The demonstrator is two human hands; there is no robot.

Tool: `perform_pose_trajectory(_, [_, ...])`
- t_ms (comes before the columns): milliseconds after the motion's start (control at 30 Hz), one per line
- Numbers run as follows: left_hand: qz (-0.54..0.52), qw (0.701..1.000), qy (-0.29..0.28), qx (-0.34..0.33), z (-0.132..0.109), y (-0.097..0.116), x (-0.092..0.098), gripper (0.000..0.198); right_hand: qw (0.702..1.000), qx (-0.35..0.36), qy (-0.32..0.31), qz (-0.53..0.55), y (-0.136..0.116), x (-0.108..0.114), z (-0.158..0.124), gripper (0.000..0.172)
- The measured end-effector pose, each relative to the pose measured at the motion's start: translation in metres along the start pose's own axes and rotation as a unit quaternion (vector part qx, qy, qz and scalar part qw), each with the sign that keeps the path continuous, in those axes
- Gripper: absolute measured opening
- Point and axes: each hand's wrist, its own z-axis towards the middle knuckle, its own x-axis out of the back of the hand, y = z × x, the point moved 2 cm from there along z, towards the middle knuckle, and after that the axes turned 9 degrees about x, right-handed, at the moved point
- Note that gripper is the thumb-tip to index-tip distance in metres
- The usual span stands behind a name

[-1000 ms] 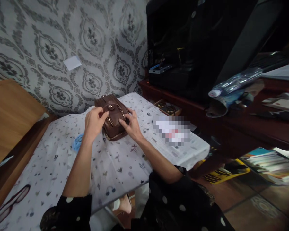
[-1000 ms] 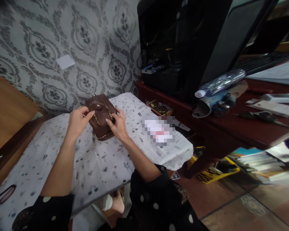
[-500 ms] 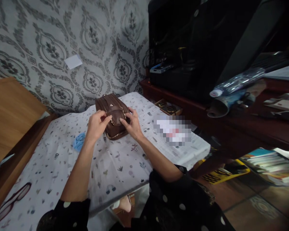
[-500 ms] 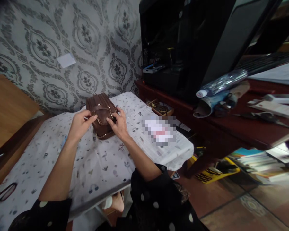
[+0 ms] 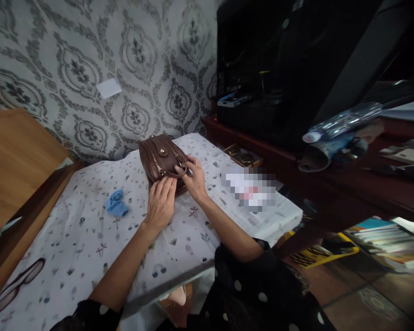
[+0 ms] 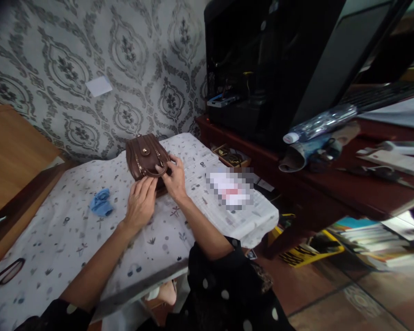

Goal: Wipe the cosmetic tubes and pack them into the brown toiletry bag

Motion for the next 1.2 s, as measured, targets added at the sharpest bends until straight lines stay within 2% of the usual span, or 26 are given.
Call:
perform_pose_trajectory(200, [0.028, 0.999, -0.032, -0.018, -0.011, -0.006, -0.012, 0.049, 0.999, -0.025, 0.042, 0.018, -0.002, 0.006, 0.005, 0.029])
perform_pose_trajectory(400, [0.058, 0.997, -0.058, -0.013, -0.012, -0.007, -0.02, 0.05, 0.999, 0.032, 0.026, 0.01, -0.013, 0.01, 0.032, 0.025])
perform_pose_trajectory(467, [0.061, 0.996, -0.062, -0.008, -0.012, -0.007, -0.021, 0.05, 0.998, 0.032, 0.019, 0.042, -0.016, 0.008, 0.04, 0.027])
perform_pose_trajectory(567, [0.066, 0.995, -0.075, -0.002, -0.011, -0.006, -0.022, 0.05, 0.99, -0.016, -0.007, 0.136, -0.016, 0.001, 0.046, 0.029])
perform_pose_trajectory(700, [0.077, 0.993, -0.087, 0.003, -0.01, -0.004, -0.02, 0.051, 0.975, -0.065, -0.01, 0.211, -0.019, 0.0, 0.044, 0.031])
perform_pose_trajectory(933, [0.08, 0.992, -0.1, 0.007, -0.008, -0.003, -0.018, 0.051, 0.975, -0.078, -0.006, 0.21, -0.029, 0.004, 0.04, 0.036])
perform_pose_trajectory(1200, [0.068, 0.992, -0.093, 0.046, 0.001, 0.005, -0.014, 0.051, 0.976, -0.087, -0.009, 0.197, -0.029, 0.004, 0.033, 0.034])
